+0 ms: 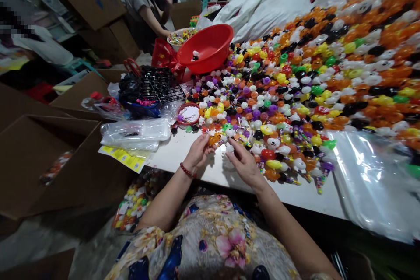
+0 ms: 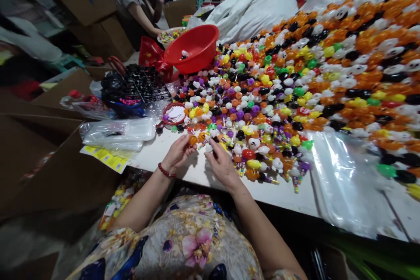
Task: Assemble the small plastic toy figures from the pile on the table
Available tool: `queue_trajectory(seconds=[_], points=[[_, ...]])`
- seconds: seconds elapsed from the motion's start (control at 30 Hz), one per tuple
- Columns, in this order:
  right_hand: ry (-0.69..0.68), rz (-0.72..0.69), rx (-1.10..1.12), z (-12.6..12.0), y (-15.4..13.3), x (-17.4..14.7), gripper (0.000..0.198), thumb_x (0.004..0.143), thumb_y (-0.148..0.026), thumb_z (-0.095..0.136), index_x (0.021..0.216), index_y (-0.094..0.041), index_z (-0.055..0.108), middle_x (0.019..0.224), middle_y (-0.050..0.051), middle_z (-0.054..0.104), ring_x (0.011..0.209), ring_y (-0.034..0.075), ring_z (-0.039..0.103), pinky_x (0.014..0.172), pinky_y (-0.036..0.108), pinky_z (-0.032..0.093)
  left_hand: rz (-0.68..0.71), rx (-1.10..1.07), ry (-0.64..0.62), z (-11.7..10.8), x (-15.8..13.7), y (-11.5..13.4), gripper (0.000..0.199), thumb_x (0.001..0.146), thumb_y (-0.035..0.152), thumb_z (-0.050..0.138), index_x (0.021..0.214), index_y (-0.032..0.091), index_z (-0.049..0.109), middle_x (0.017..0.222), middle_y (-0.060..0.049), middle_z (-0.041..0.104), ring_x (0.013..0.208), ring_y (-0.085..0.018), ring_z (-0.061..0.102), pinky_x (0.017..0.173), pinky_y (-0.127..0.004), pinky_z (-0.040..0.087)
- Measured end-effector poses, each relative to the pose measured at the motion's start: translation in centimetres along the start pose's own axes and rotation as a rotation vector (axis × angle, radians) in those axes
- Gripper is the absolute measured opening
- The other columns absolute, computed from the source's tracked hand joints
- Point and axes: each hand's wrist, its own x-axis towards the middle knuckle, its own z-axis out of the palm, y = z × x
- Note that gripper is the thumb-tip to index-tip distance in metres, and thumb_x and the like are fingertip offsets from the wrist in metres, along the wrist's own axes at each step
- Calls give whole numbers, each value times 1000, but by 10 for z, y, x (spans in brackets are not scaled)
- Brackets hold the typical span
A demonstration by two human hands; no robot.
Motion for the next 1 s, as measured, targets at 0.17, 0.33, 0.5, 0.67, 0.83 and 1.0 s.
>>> queue_trajectory(seconds=[0.17, 0.33, 0.5, 0.67, 0.83, 1.0], points=[[-52, -194, -194, 3, -5, -11, 35, 94, -31, 51, 124, -20, 63, 115, 13, 67, 109, 23, 64, 96, 41, 53, -27, -14, -111, 5, -29, -5, 55, 66, 58, 79, 93, 16, 56, 74, 2, 62, 60, -8, 59, 54, -18, 46], [-60, -278, -297, -4, -12, -18, 35, 97, -32, 47, 127, -21, 61, 109, 12, 67, 100, 23, 66, 89, 38, 56, 12, 73, -154, 11, -35, -8, 56, 70, 65, 71, 95, 17, 53, 63, 5, 60, 54, -7, 55, 52, -19, 42], [-71, -245, -299, -11, -15, -21, 31, 97, -40, 48, 112, -22, 68, 98, 11, 71, 90, 23, 68, 82, 38, 57, 67, 180, -163, 14, -38, -12, 54, 74, 66, 67, 94, 18, 52, 62, 5, 60, 55, -8, 55, 54, -21, 42], [-143, -204, -226, -17, -23, -22, 30, 97, -42, 48, 102, -22, 70, 87, 7, 72, 80, 21, 68, 75, 34, 56, 61, 276, -166, 13, -41, -18, 51, 81, 66, 59, 98, 19, 51, 60, 5, 57, 52, -9, 52, 54, -22, 41], [-90, -90, -206, -7, -26, -27, 19, 91, -37, 55, 86, -20, 62, 77, 5, 69, 67, 18, 64, 64, 29, 52, 167, 448, -35, 20, -54, -31, 38, 94, 58, 40, 93, 21, 47, 68, 5, 50, 57, -10, 48, 59, -25, 41], [-87, -53, -181, 3, -22, -33, 24, 92, -39, 52, 75, -22, 55, 67, 1, 64, 60, 16, 59, 58, 27, 48, 188, 527, 50, 28, -57, -45, 35, 97, 55, 37, 85, 22, 42, 72, 4, 46, 63, -11, 45, 63, -25, 40]])
